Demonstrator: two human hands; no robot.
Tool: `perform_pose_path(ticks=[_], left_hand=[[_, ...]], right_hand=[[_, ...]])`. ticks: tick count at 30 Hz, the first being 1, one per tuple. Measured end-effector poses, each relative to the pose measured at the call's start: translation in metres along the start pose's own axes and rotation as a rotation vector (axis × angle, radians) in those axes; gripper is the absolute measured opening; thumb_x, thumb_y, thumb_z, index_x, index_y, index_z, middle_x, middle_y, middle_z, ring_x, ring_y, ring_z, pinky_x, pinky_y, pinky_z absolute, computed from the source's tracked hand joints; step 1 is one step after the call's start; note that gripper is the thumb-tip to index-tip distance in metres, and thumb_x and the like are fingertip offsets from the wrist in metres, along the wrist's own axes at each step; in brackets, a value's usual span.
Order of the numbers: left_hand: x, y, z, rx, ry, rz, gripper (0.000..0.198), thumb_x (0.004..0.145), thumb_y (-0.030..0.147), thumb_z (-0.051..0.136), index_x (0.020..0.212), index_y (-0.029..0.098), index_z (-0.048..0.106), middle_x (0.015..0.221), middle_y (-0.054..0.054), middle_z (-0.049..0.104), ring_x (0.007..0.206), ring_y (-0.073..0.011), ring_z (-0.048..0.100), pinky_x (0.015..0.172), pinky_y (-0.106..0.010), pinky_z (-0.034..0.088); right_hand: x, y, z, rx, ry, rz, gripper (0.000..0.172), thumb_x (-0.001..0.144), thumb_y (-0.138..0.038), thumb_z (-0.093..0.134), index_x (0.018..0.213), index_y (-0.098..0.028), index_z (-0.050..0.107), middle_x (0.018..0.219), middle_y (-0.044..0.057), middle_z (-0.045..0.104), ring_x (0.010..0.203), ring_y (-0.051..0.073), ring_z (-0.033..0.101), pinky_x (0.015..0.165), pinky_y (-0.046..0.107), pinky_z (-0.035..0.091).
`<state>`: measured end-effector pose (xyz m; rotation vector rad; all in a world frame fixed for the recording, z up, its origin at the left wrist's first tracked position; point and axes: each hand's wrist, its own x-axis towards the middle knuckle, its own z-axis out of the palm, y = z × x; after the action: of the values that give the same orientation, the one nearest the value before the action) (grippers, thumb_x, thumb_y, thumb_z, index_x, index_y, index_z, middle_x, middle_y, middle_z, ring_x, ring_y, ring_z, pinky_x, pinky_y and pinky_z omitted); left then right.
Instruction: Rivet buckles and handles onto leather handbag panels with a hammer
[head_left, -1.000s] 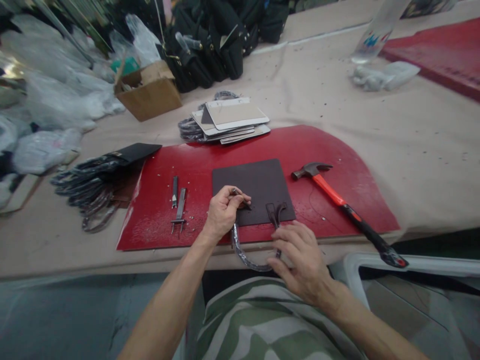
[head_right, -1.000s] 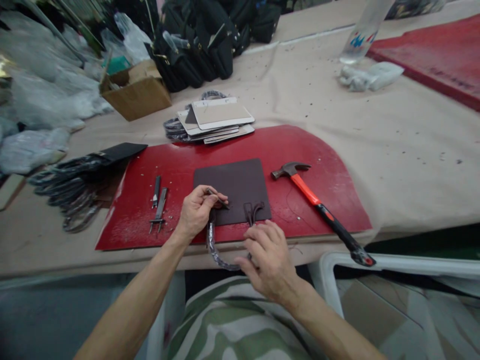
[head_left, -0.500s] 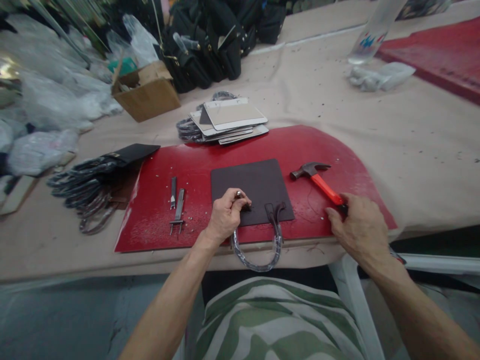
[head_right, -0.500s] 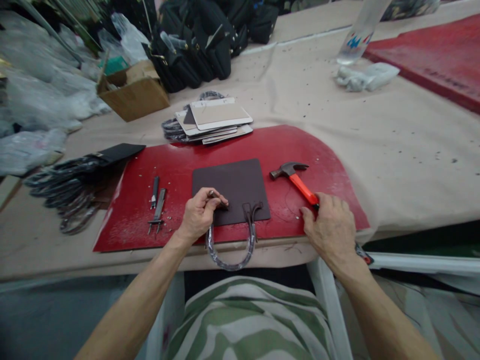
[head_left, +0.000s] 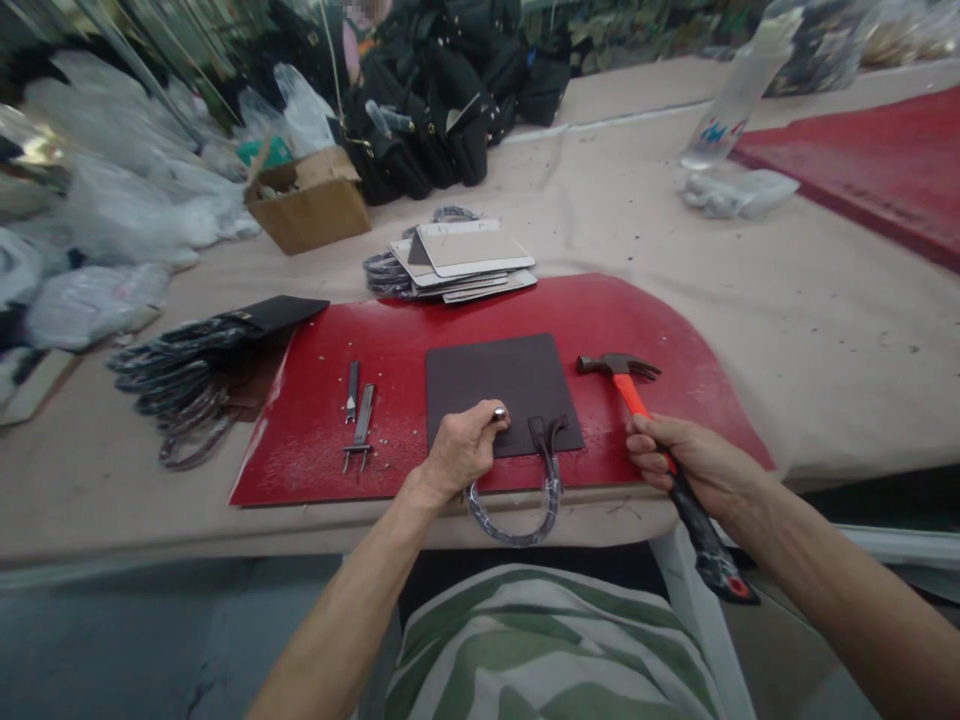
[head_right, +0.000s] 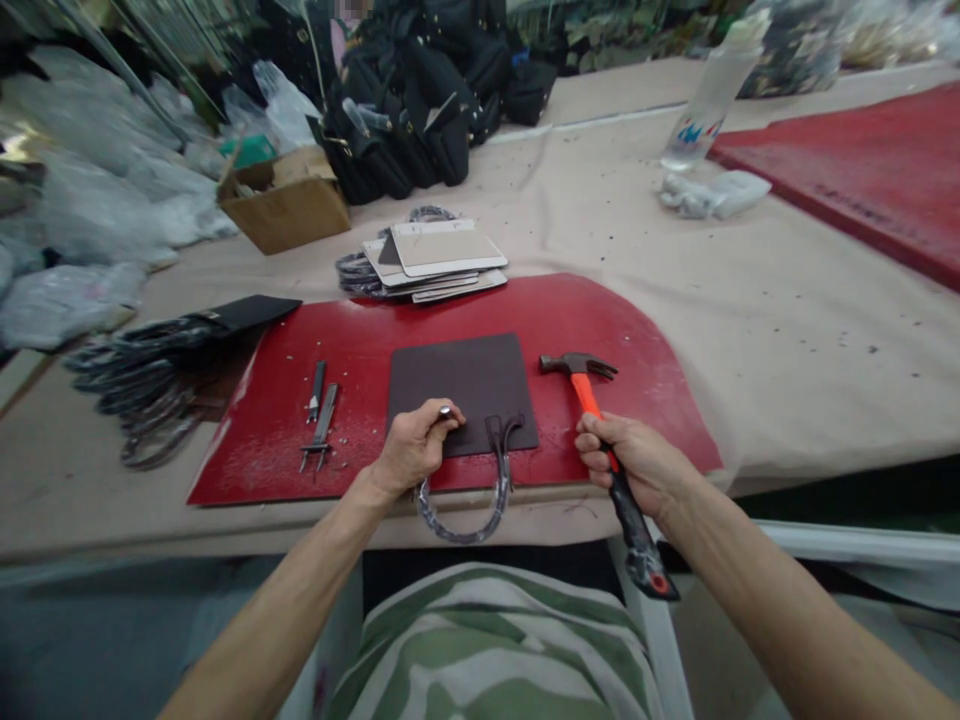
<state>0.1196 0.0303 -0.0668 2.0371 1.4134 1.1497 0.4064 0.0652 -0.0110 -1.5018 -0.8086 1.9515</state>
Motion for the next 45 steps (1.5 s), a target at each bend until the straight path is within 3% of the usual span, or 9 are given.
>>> perform_pose_path(ticks=[3, 7, 13, 20, 24, 29, 34, 41, 45], left_hand=[[-0.002, -0.001, 0.002, 0.018, 0.007, 0.013, 0.014, 0.096, 0.021, 0.048, 0.099, 0.023, 0.062, 0.089, -0.005, 0.072, 0.08, -0.0179, 0.071, 0.073, -0.026, 0.054], [-0.001, -0.001, 0.004, 0.061, 0.005, 0.019, 0.015, 0.095, 0.02, 0.047, 0.098, 0.024, 0.062, 0.088, -0.005, 0.072, 0.078, -0.018, 0.071, 0.072, -0.026, 0.054], [0.0, -0.002, 0.006, 0.073, 0.021, 0.044, 0.014, 0.095, 0.02, 0.048, 0.094, 0.022, 0.062, 0.085, -0.005, 0.073, 0.074, -0.0185, 0.071, 0.067, -0.026, 0.052], [-0.001, -0.005, 0.008, 0.043, 0.038, 0.053, 0.014, 0.095, 0.02, 0.049, 0.095, 0.023, 0.063, 0.084, -0.005, 0.073, 0.074, -0.0183, 0.071, 0.069, -0.026, 0.053], [-0.001, -0.008, 0.01, 0.051, 0.041, 0.064, 0.016, 0.095, 0.019, 0.049, 0.101, 0.022, 0.063, 0.083, -0.005, 0.073, 0.073, -0.0184, 0.071, 0.068, -0.025, 0.053], [-0.001, -0.01, 0.01, 0.07, 0.042, 0.061, 0.013, 0.095, 0.018, 0.049, 0.095, 0.02, 0.062, 0.085, -0.005, 0.073, 0.075, -0.0176, 0.071, 0.069, -0.025, 0.052], [-0.001, -0.007, 0.009, 0.069, 0.042, 0.032, 0.014, 0.095, 0.018, 0.049, 0.096, 0.02, 0.062, 0.079, -0.004, 0.07, 0.07, -0.0166, 0.069, 0.066, -0.024, 0.05], [0.004, 0.002, 0.008, 0.052, 0.037, 0.054, 0.013, 0.093, 0.015, 0.05, 0.087, 0.02, 0.06, 0.079, -0.003, 0.069, 0.072, -0.0163, 0.068, 0.067, -0.023, 0.049], [0.007, 0.003, 0.007, 0.065, 0.035, 0.057, 0.009, 0.091, 0.015, 0.052, 0.089, 0.019, 0.06, 0.082, -0.005, 0.07, 0.076, -0.0178, 0.069, 0.07, -0.024, 0.05]], right_hand=[[-0.012, -0.002, 0.017, -0.062, 0.059, -0.106, 0.026, 0.081, -0.039, 0.063, 0.08, -0.023, 0.042, 0.061, -0.008, 0.037, 0.041, 0.007, 0.029, 0.035, 0.018, 0.024], [-0.036, -0.011, 0.035, -0.483, 0.158, -0.498, 0.037, 0.093, -0.059, 0.05, 0.082, -0.023, 0.047, 0.061, -0.005, 0.043, 0.043, 0.01, 0.038, 0.038, 0.023, 0.027], [-0.058, -0.029, 0.049, -1.196, 0.15, -0.98, 0.032, 0.097, -0.045, 0.042, 0.072, -0.026, 0.038, 0.051, -0.004, 0.043, 0.041, 0.015, 0.037, 0.046, 0.031, 0.021], [-0.067, -0.024, 0.062, -1.223, 0.325, -1.303, 0.025, 0.102, -0.033, 0.037, 0.078, -0.025, 0.041, 0.055, -0.003, 0.047, 0.041, 0.014, 0.039, 0.046, 0.03, 0.026], [-0.065, -0.024, 0.057, -1.477, 0.157, -1.184, 0.03, 0.102, -0.036, 0.036, 0.075, -0.025, 0.038, 0.05, -0.004, 0.045, 0.038, 0.014, 0.037, 0.045, 0.031, 0.018], [-0.074, -0.029, 0.062, -1.309, 0.366, -1.194, 0.033, 0.104, -0.043, 0.029, 0.078, -0.026, 0.039, 0.054, -0.002, 0.047, 0.041, 0.015, 0.04, 0.047, 0.03, 0.023], [-0.062, -0.023, 0.053, -1.471, 0.113, -0.833, 0.033, 0.101, -0.045, 0.029, 0.076, -0.025, 0.04, 0.053, -0.001, 0.049, 0.044, 0.016, 0.041, 0.049, 0.031, 0.02], [0.007, -0.01, -0.013, -1.065, 0.183, -0.532, 0.046, 0.091, -0.059, 0.024, 0.063, -0.027, 0.041, 0.054, 0.004, 0.052, 0.048, 0.019, 0.05, 0.048, 0.031, 0.038], [0.038, 0.0, -0.042, -1.372, 0.525, -0.73, 0.039, 0.089, -0.05, 0.027, 0.071, -0.025, 0.05, 0.063, 0.012, 0.059, 0.058, 0.03, 0.06, 0.054, 0.039, 0.044]])
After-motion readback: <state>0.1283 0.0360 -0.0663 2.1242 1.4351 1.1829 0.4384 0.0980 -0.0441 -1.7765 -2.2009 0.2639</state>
